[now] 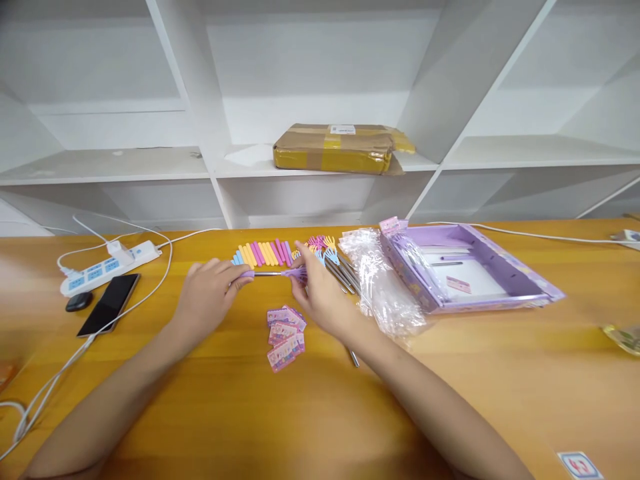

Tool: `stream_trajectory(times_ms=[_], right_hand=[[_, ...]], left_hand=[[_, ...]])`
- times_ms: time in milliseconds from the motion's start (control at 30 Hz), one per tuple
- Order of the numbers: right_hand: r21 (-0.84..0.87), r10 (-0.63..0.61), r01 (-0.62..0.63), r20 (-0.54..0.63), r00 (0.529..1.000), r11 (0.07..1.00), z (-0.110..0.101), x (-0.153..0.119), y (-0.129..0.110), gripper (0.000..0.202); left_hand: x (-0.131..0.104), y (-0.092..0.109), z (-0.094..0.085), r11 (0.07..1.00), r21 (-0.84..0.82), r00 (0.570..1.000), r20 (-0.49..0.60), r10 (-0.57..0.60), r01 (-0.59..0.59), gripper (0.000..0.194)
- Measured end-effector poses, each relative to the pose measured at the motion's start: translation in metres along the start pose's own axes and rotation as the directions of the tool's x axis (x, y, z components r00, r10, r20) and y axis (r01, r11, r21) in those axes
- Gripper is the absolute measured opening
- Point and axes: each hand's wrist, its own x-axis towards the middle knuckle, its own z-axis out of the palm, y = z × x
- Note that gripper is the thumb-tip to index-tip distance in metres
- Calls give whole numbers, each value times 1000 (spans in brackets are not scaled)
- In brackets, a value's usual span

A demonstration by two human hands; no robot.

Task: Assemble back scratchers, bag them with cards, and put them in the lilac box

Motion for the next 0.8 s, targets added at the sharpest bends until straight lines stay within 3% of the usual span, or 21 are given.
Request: stream_trajectory(times_ms=[67,200,367,467,600,700,767,800], right_hand=[[50,75,-77,38,996,996,-9,6,9,57],[9,71,-73,149,986,997,-22,11,18,11],[-103,-48,50,20,999,993,-25,11,21,12],[-182,-56,55,-4,998,982,-34,14,26,14],[-327,119,-112,1,993,938,-68,21,47,21],[-516,302,-283,-49,952,808,-100,20,77,26],[-638,506,-382,13,863,669,-120,16,102,30],[-689,617,-410,69,784,598,-129,13,115,33]], left_hand=[[2,-5,0,1000,7,1000,4,-8,8,28],[4,-5,6,1000,-20,999,47,-19,20,31],[6,-4,17,994,-97,967,253,-15,41,31],[7,-8,25,984,-146,931,363,-41,100,31],[8,-13,33,984,-114,910,407,-80,138,31],[8,-13,37,982,-127,909,410,-79,143,32],[8,-11,38,979,-149,907,415,-68,142,33],[8,-10,38,977,-160,907,417,-62,140,33]])
